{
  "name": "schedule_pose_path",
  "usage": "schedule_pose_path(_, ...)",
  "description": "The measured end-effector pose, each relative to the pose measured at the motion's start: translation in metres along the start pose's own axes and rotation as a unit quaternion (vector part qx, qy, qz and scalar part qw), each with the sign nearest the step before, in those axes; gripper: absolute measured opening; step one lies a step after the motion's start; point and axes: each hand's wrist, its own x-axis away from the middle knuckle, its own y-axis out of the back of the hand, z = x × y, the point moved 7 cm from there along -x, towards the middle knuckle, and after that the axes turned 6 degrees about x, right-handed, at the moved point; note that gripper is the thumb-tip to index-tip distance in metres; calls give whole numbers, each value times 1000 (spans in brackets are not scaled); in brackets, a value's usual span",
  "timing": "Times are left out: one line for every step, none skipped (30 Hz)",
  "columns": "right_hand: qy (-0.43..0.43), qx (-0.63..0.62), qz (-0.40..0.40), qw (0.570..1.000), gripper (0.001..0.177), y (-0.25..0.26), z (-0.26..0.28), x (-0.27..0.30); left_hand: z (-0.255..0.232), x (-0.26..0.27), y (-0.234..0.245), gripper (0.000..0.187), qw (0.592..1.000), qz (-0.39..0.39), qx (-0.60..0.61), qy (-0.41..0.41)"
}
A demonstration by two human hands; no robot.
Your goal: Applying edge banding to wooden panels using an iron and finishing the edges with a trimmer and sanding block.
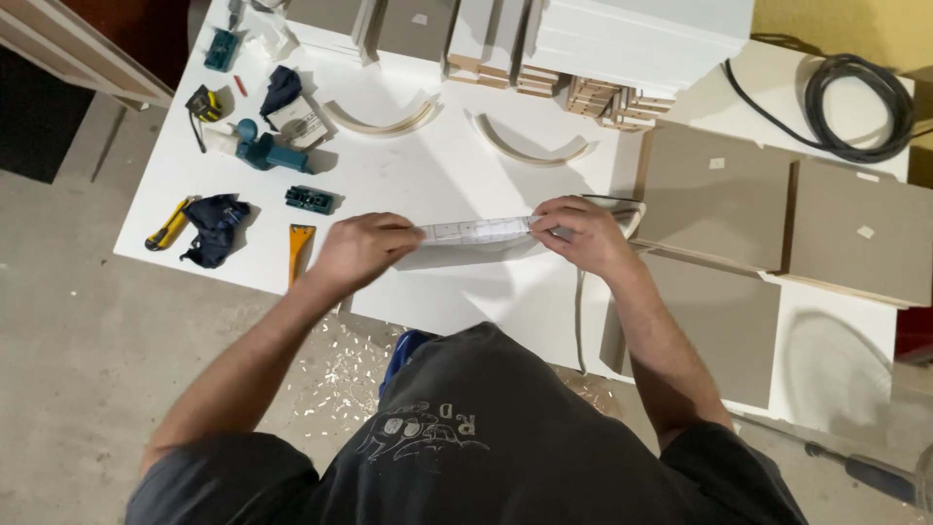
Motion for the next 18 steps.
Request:
schedule_pose_path(2,-2,2,1000,11,0,1,0,0,5,15,5,1000,-1,-2,3)
schedule_pose_path(-6,-2,-2,1000,11,1,1,-1,1,9,29,7,1000,-1,-3,16)
schedule_pose_path(-15,-3,-7,1000,11,2,0,-2,3,14,44,9,1000,-1,-4,28)
schedule_pose_path(-14,-5,-3,1000,11,2,2,-1,6,17,41,9,999,-1,-4,32)
schedule_pose_path(-17,-4,1,1000,11,2,3,0,9,21,39,11,999,-9,23,41)
schedule_pose_path(-20,-1,4,1000,11,4,3,-1,14,22,37,13,997,-18,51,47)
schedule_pose_path(-18,-1,6,1000,11,4,5,-1,16,22,38,13,997,-20,51,49)
schedule_pose_path(-25,1,11,1000,12,4,5,-1,16,22,37,10,998,-9,42,42)
schedule_pose_path(-32,3,16,999,13,4,5,-2,17,21,36,7,999,3,32,36)
schedule_pose_path(-31,5,16,999,13,2,2,0,11,17,40,7,999,1,33,36)
schedule_pose_path(-27,3,14,1000,14,1,0,1,5,12,41,4,999,13,2,34)
schedule_pose_path(-26,2,10,1000,14,1,-2,3,-1,7,42,4,999,25,-27,31)
schedule_pose_path(-26,4,9,1000,14,-1,-4,3,-4,-2,27,4,999,24,-26,29)
schedule_pose_path(-25,6,-2,1000,13,-3,-6,4,-13,-8,14,11,1000,6,-1,5)
schedule_pose_path(-24,7,-12,1000,13,-3,-7,6,-21,-15,0,19,999,-13,24,-18)
schedule_pose_path(-24,9,-14,1000,13,-5,-8,6,-31,-27,-15,19,999,-13,24,-21)
schedule_pose_path(-19,11,-22,999,12,-5,-8,6,-43,-40,-29,17,998,-28,29,-41)
schedule_pose_path(-16,15,-31,999,12,-4,-8,9,-57,-52,-44,15,997,-42,35,-61)
